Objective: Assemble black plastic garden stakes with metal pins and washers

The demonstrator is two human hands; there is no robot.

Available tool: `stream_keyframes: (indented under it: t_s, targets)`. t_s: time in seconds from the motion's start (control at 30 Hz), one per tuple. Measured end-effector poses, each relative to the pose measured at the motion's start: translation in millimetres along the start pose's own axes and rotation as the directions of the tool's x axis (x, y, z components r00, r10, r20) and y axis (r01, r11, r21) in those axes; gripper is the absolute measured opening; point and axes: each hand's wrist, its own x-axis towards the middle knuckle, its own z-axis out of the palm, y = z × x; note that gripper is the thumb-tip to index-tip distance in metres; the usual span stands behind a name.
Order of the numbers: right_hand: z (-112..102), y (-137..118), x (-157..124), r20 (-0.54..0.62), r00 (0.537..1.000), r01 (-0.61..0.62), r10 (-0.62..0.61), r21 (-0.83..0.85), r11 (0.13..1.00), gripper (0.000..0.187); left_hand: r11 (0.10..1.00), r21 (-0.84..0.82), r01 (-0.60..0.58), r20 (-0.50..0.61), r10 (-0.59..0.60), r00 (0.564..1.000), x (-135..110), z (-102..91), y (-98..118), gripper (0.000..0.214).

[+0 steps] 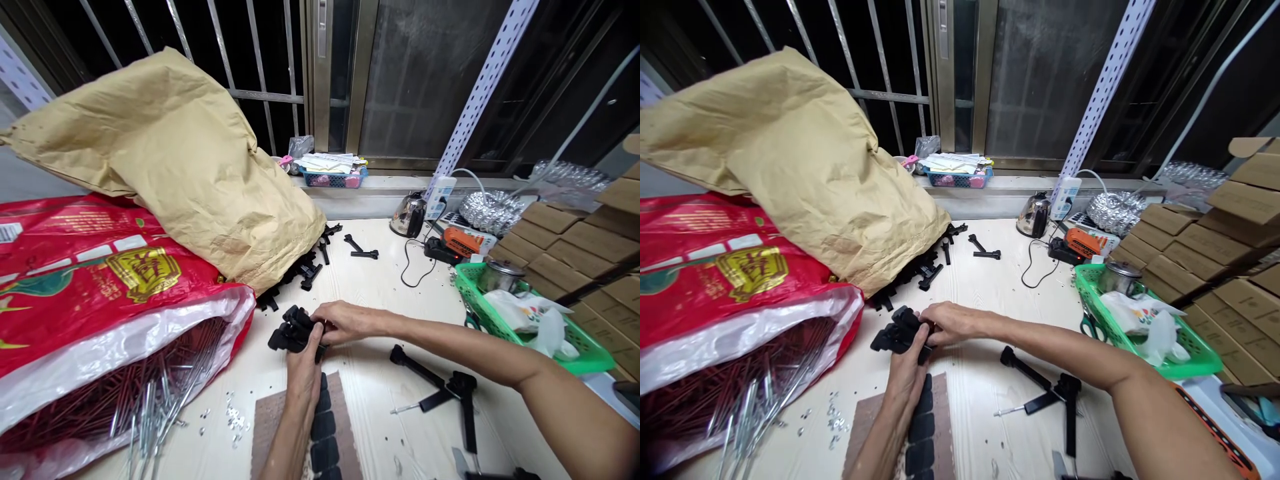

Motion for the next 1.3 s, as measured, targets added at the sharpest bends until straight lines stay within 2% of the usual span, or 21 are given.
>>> stream_keyframes:
  t_s: [0.07, 0.13, 0.2, 0.27, 0.37, 0.5, 0.57, 0.6, 0.67, 0.7, 0.77, 0.87, 0.93, 1.0, 1.07, 1.1, 1.13, 1.2, 1.23, 1.3]
  targets:
    - [-10, 14, 8, 0.044, 0.999, 0.009, -0.006, -0.061, 0.998, 0.023, 0.999, 0.046, -0.014, -0.035, 0.016, 0.999, 2, -0.8, -1, 0.046]
    - [-18, 32, 22, -0.039, 0.996, -0.092, 0.085, -0.254, 0.963, 0.03, 0.996, 0.089, -0.031, -0.071, 0.037, 0.997, 3, -1.0, -2, 0.04]
    - [-19, 48, 41, -0.145, 0.978, -0.203, 0.15, -0.491, 0.847, 0.034, 0.994, 0.095, -0.054, -0.105, 0.064, 0.992, 4, -1.0, -2, 0.037]
    - [-13, 61, 59, -0.155, 0.978, -0.207, 0.141, -0.628, 0.75, 0.035, 0.992, 0.09, -0.089, -0.128, 0.1, 0.987, 4, -1.4, -2, 0.037]
    - [1, 68, 77, -0.177, 0.978, -0.203, 0.113, -0.655, 0.728, 0.031, 0.981, 0.146, -0.127, -0.123, 0.145, 0.982, 6, -4.2, -5, 0.033]
    - [11, 58, 74, -0.214, 0.973, -0.201, 0.085, -0.614, 0.763, 0.022, 0.953, 0.244, -0.178, -0.11, 0.209, 0.972, 8, -11.4, -12, 0.032]
    - [12, 45, 65, -0.295, 0.952, -0.241, 0.086, -0.543, 0.804, 0.021, 0.939, 0.269, -0.212, -0.136, 0.255, 0.957, 7, -13.5, -12, 0.036]
    - [12, 36, 59, -0.402, 0.906, -0.308, 0.13, -0.418, 0.854, 0.019, 0.925, 0.292, -0.245, -0.129, 0.291, 0.948, 5, -13.4, -10, 0.036]
    - [14, 15, 47, -0.498, 0.833, -0.349, 0.241, -0.135, 0.927, 0.013, 0.902, 0.312, -0.299, -0.135, 0.353, 0.926, -2, -11.0, -3, 0.036]
    - [15, 2, 40, -0.503, 0.81, -0.342, 0.3, 0.01, 0.94, 0.012, 0.895, 0.321, -0.309, -0.126, 0.364, 0.923, -6, -9.1, 2, 0.035]
    - [17, -24, 30, -0.457, 0.801, -0.299, 0.388, 0.258, 0.919, 0.013, 0.886, 0.338, -0.319, -0.07, 0.362, 0.93, -17, -6.1, 17, 0.032]
    - [24, -62, 22, -0.358, 0.825, -0.19, 0.437, 0.553, 0.811, 0.012, 0.868, 0.365, -0.336, 0.019, 0.354, 0.935, -37, -12.4, 44, 0.027]
    - [32, -85, 25, -0.268, 0.87, -0.129, 0.414, 0.686, 0.716, 0.016, 0.884, 0.356, -0.302, 0.01, 0.32, 0.947, -52, -28.8, 64, 0.028]
    - [44, -107, 34, -0.152, 0.928, -0.103, 0.339, 0.771, 0.628, 0.022, 0.925, 0.305, -0.229, -0.01, 0.243, 0.97, -69, -55.3, 81, 0.035]
    - [60, -127, 49, -0.067, 0.969, -0.092, 0.238, 0.795, 0.6, 0.029, 0.949, 0.215, -0.232, -0.139, 0.265, 0.954, -88, -88.2, 94, 0.041]
    - [68, -135, 59, -0.07, 0.978, -0.072, 0.195, 0.767, 0.638, 0.03, 0.955, 0.179, -0.235, -0.212, 0.271, 0.939, -98, -105.2, 99, 0.04]
    - [77, -143, 71, -0.105, 0.982, -0.04, 0.159, 0.701, 0.712, 0.029, 0.961, 0.144, -0.238, -0.291, 0.271, 0.918, -109, -121.6, 104, 0.039]
    - [95, -158, 97, -0.201, 0.974, -0.001, 0.102, 0.451, 0.893, 0.024, 0.961, 0.116, -0.249, -0.394, 0.275, 0.877, -129, -150.3, 110, 0.04]
    - [105, -164, 111, -0.221, 0.972, -0.016, 0.085, 0.297, 0.955, 0.026, 0.958, 0.119, -0.26, -0.418, 0.285, 0.863, -138, -161.8, 113, 0.041]
    - [125, -176, 138, -0.194, 0.973, -0.123, 0.127, 0.034, 0.992, 0.034, 0.952, 0.131, -0.278, -0.438, 0.307, 0.845, -153, -178.7, 115, 0.041]
